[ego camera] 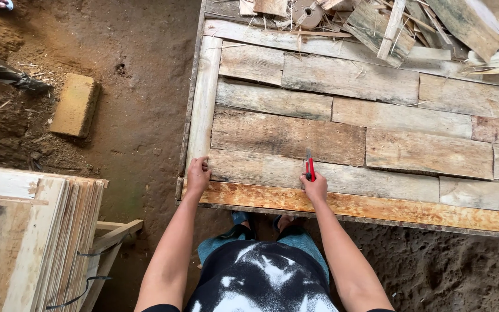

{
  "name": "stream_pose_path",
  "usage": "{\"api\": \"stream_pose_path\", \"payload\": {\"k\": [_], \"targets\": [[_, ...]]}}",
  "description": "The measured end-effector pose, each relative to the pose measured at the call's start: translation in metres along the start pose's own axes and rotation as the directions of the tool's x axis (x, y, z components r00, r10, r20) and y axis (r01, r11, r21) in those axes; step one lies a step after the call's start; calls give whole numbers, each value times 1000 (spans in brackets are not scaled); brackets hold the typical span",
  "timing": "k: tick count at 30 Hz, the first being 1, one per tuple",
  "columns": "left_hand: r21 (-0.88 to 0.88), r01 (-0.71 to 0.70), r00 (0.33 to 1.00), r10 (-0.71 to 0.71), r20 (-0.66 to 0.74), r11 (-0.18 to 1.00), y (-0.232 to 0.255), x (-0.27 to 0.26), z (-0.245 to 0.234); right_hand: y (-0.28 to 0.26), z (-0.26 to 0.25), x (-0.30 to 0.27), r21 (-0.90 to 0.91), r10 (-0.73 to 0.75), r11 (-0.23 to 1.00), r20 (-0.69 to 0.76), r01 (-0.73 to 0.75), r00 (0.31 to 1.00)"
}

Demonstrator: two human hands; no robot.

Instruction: The person uses a red utility knife to scrape the surface of a wooden plank placed on a workbench. They repeatedly scrape the plank, flip it over, and continue scraping the other side. The person then picks up a small container and places it on the workbench.

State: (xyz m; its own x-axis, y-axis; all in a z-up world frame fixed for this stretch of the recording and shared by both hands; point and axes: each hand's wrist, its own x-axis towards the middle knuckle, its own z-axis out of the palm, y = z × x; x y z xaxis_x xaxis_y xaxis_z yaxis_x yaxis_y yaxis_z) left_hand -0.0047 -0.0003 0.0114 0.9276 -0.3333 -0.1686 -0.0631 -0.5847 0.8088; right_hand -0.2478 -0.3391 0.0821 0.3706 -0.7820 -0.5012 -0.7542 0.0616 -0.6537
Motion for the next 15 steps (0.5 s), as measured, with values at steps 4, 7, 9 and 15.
{"api": "stream_pose_path", "payload": {"k": [4,7,9,15], "targets": [[43,-9,1000,9,-2,999,-5,2,3,-2,-1,-1,-20,-9,1000,-6,9,1000],[85,-14,999,11,30,996,-7,2,2,1,-1,1,-48,-10,999,-6,10,1000],[125,-16,998,8,59,992,-5,5,1,1,-1,4,-66,1,998,0,-1,1000],[211,-60,995,41,92,976,-4,7,3,5,2,5,-110,3,994,10,-2,1000]]}}
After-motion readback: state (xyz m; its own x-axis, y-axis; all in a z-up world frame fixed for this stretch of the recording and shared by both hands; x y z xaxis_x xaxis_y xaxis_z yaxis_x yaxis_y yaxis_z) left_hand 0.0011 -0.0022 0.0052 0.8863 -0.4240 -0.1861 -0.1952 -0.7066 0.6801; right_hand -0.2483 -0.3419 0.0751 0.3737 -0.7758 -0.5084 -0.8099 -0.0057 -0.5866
